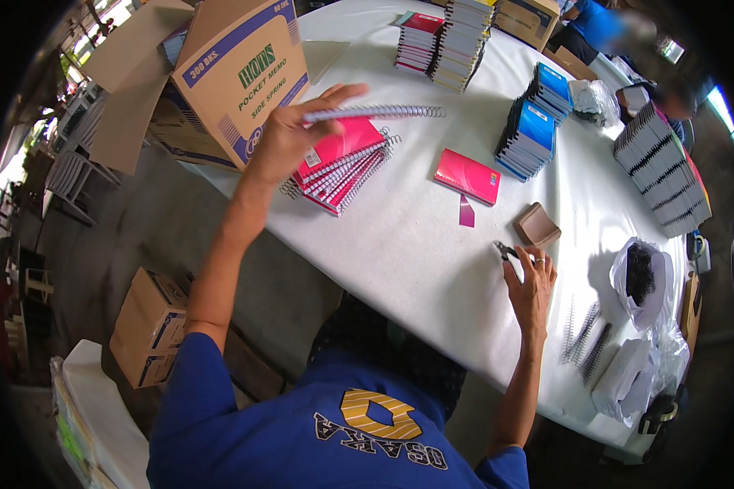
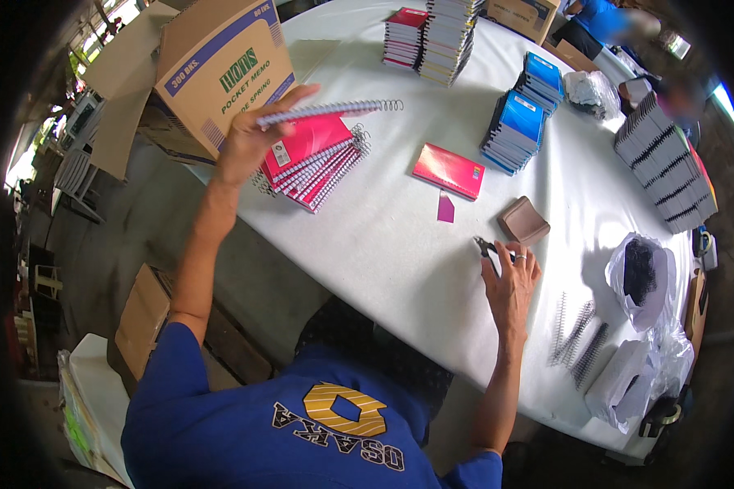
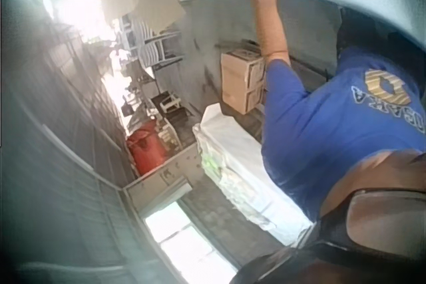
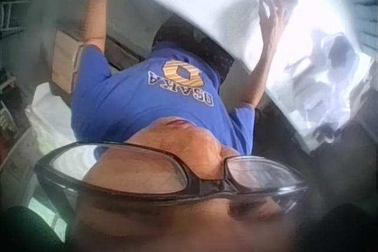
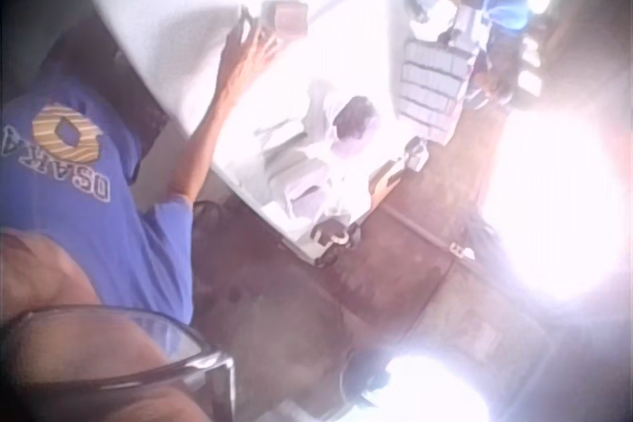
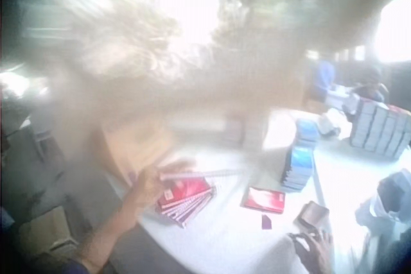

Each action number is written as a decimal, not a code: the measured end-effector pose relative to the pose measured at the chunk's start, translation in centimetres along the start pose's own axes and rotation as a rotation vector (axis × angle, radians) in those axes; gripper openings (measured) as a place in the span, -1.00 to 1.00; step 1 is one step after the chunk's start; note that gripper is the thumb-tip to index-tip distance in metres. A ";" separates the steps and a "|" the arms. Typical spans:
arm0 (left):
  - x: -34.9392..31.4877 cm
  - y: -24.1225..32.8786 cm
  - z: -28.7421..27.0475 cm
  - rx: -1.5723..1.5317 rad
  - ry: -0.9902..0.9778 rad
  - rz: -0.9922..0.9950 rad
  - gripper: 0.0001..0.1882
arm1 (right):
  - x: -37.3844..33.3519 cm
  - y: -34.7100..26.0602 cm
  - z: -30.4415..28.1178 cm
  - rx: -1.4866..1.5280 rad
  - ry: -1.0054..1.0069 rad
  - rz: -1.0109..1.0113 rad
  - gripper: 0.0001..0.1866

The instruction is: The person assembles notebooks by hand, sliding a spiral spine onto the edge of a stack of paper and covers, and using pliers to secure the ends of the spine.

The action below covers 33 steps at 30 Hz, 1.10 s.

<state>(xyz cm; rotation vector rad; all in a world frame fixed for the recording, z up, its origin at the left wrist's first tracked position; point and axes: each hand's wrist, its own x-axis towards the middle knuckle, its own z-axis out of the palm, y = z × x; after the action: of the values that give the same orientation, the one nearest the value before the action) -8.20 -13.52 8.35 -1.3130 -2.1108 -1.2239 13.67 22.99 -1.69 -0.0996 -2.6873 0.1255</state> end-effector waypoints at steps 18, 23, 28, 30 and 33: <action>-1.3 -10.5 -5.1 -0.537 -0.243 -0.918 -0.22 | 17.6 -19.2 5.0 0.553 0.254 -0.676 -0.62; -0.2 -8.7 -3.3 -0.470 -0.403 -0.850 -0.31 | 19.2 -2.8 10.7 0.156 0.128 -0.055 -0.65; -0.6 -8.5 -2.8 0.029 -0.222 -0.593 -0.39 | 18.9 -0.5 11.7 0.141 -0.275 0.021 -0.53; 0.4 -6.8 -2.3 0.340 0.006 -0.452 -0.44 | 19.1 0.1 12.1 0.119 -0.273 0.022 -0.44; 1.6 -2.0 0.4 0.410 0.117 -0.250 -0.45 | 19.8 2.7 12.9 0.251 -0.434 0.098 -0.43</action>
<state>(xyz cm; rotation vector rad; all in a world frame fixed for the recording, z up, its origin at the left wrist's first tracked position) -10.64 -12.72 8.29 -0.8019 -2.3290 -0.8622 -9.65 26.49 -4.99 -0.1390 -3.0671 0.5718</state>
